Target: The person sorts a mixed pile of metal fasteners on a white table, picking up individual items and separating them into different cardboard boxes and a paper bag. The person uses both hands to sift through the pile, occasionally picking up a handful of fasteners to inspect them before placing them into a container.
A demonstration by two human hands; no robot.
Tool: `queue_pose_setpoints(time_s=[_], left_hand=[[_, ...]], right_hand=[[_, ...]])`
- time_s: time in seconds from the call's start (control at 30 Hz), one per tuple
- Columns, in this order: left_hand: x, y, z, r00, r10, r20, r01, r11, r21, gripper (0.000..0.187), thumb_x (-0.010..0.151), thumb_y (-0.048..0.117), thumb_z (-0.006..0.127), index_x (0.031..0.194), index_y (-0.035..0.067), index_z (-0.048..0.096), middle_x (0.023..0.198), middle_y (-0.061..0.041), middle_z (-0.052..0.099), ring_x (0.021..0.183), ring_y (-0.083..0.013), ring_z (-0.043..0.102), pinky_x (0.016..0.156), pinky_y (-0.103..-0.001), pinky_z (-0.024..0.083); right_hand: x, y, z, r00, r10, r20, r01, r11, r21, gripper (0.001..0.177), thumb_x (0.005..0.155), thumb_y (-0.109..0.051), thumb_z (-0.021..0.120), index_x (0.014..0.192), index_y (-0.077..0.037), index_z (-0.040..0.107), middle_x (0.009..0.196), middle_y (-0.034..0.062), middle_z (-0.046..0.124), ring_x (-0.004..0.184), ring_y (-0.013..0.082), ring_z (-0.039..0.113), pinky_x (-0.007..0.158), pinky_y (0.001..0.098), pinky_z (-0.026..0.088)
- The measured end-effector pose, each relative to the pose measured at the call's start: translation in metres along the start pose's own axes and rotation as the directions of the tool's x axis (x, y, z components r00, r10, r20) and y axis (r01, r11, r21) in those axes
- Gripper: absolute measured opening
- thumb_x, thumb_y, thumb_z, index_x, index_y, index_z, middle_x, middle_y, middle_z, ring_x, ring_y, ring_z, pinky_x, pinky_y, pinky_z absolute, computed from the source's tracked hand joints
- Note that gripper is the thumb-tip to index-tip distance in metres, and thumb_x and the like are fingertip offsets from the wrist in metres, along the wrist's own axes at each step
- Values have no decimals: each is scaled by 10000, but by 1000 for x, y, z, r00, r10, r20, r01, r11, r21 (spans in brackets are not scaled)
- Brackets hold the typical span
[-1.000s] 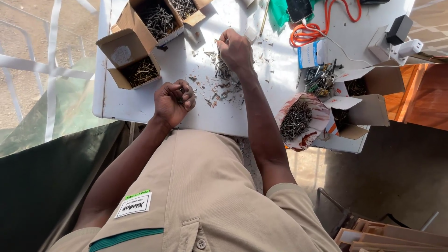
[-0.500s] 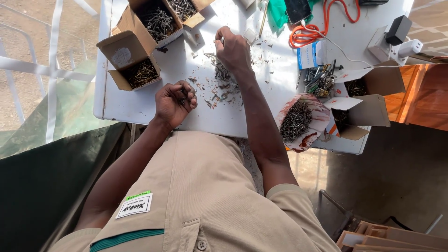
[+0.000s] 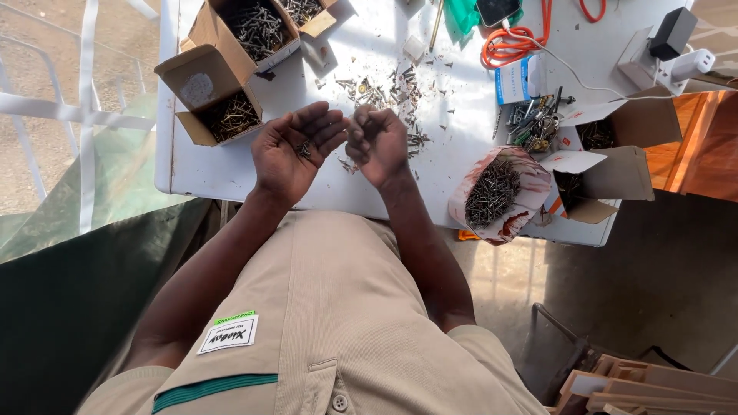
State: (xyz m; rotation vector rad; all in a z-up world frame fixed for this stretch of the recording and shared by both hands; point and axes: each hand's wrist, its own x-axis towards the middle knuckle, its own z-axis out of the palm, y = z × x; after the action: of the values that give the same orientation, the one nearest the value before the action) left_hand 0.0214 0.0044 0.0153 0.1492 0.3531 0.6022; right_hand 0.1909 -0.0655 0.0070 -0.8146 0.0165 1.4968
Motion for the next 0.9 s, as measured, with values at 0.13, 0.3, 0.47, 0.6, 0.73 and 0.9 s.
queue_pose_setpoints(time_s=[0.13, 0.3, 0.47, 0.6, 0.73, 0.9], left_hand=[[-3, 5, 40, 997, 63, 52, -66, 996, 58, 558, 1015, 374, 398, 1338, -15, 634, 1314, -278, 672, 1295, -384, 644, 1193, -537, 484], [0, -2, 56, 973, 133, 190, -176, 957, 229, 596, 1056, 419, 311, 1373, 2, 596, 1365, -276, 634, 1348, -377, 603, 1245, -521, 420], [-1, -2, 74, 930, 185, 319, -324, 823, 466, 629, 1073, 443, 292, 1364, -26, 593, 1352, -259, 647, 1356, -354, 591, 1232, -484, 402], [-2, -15, 81, 865, 184, 466, -479, 577, 661, 671, 1061, 454, 312, 1232, -77, 686, 1223, -283, 689, 1340, -399, 576, 1216, -543, 326], [-1, -14, 93, 815, 115, 568, -552, 450, 702, 663, 1063, 458, 320, 1214, -47, 722, 1221, -285, 685, 1367, -468, 524, 1209, -630, 239], [6, -13, 114, 854, 11, 521, -475, 426, 770, 624, 1011, 548, 481, 1234, 16, 717, 1464, -295, 501, 1392, -455, 468, 1162, -614, 314]], right_hand=[[-3, 31, -8, 986, 167, -16, -166, 985, 45, 201, 937, -312, 437, 877, -144, 529, 673, 12, 470, 520, 81, 398, 389, 212, 323], [-12, 35, 28, 984, 163, -71, -161, 986, 30, 201, 951, -242, 433, 814, -116, 509, 641, -27, 430, 529, 75, 377, 487, 197, 253], [9, 53, 1, 993, 118, 6, -118, 991, 67, 216, 961, -185, 420, 764, -108, 462, 610, 5, 377, 500, 142, 357, 455, 260, 217], [-3, 41, 30, 987, 66, 147, -86, 987, 134, 300, 991, -184, 389, 756, -120, 565, 588, 20, 468, 477, 107, 310, 456, 262, 204], [-8, 38, 40, 981, 39, 192, -81, 973, 217, 294, 996, -193, 418, 758, -147, 585, 596, -2, 512, 479, 80, 372, 471, 246, 268], [-18, 12, 40, 978, -67, 196, 26, 979, 204, 173, 976, -212, 476, 838, -217, 582, 613, -103, 449, 538, 53, 508, 466, 218, 280]])
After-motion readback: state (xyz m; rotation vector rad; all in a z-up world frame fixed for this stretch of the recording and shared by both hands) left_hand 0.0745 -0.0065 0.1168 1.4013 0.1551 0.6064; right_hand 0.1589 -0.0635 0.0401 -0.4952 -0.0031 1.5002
